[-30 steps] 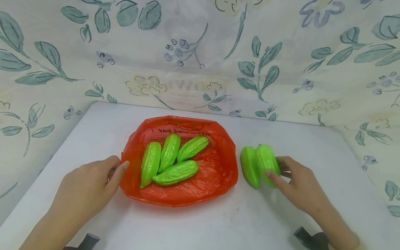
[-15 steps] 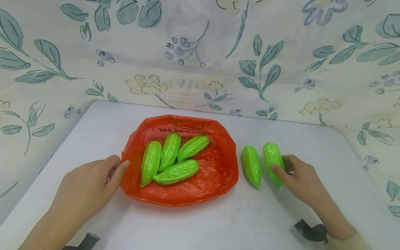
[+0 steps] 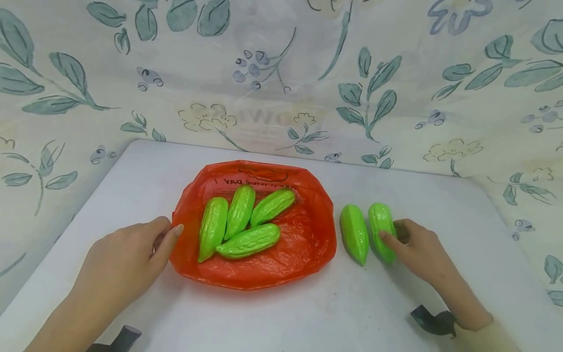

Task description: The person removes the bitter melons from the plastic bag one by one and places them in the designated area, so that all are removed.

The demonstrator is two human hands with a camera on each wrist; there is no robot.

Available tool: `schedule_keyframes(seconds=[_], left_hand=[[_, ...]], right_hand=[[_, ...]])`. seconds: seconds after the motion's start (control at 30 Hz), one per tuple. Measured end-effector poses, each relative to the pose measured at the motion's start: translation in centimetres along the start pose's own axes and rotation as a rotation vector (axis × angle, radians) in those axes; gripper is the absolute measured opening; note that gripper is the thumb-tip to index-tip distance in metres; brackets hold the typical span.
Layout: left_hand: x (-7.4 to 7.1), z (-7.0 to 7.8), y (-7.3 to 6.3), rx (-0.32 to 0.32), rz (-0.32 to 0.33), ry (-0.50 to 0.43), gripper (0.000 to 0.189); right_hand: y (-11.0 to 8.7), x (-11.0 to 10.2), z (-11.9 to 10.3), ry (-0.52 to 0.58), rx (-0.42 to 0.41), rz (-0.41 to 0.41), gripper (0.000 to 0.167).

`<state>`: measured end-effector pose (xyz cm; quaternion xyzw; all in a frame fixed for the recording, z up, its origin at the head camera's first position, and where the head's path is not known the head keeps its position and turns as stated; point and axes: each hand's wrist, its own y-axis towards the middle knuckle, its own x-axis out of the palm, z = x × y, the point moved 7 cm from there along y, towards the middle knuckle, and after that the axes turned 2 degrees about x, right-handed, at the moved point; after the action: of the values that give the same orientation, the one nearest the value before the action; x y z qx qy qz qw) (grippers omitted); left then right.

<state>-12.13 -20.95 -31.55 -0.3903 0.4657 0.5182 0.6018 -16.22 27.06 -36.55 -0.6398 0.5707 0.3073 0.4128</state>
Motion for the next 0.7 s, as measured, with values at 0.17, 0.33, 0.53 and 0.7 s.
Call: schedule_keyframes(seconds=[0.17,0.33,0.53,0.7], left_hand=[[0.01,0.09,-0.03,0.008,0.006,-0.003,0.02],[0.07,0.01,0.02,0.006,0.0,-0.003,0.021],[0.07,-0.08,0.05,-0.001,-0.005,-0.003,0.022],[0.07,-0.08,0.03,-0.004,-0.008,-0.002,0.022]], right_hand=[[0.17,0.26,0.05,-0.008,0.02,-0.018,0.075],[0.19,0.26,-0.09,-0.004,0.017,-0.018,0.074],[0.25,0.28,-0.07,-0.006,0.017,-0.014,0.075],[0.4,0.28,-0.13,-0.014,0.016,-0.007,0.076]])
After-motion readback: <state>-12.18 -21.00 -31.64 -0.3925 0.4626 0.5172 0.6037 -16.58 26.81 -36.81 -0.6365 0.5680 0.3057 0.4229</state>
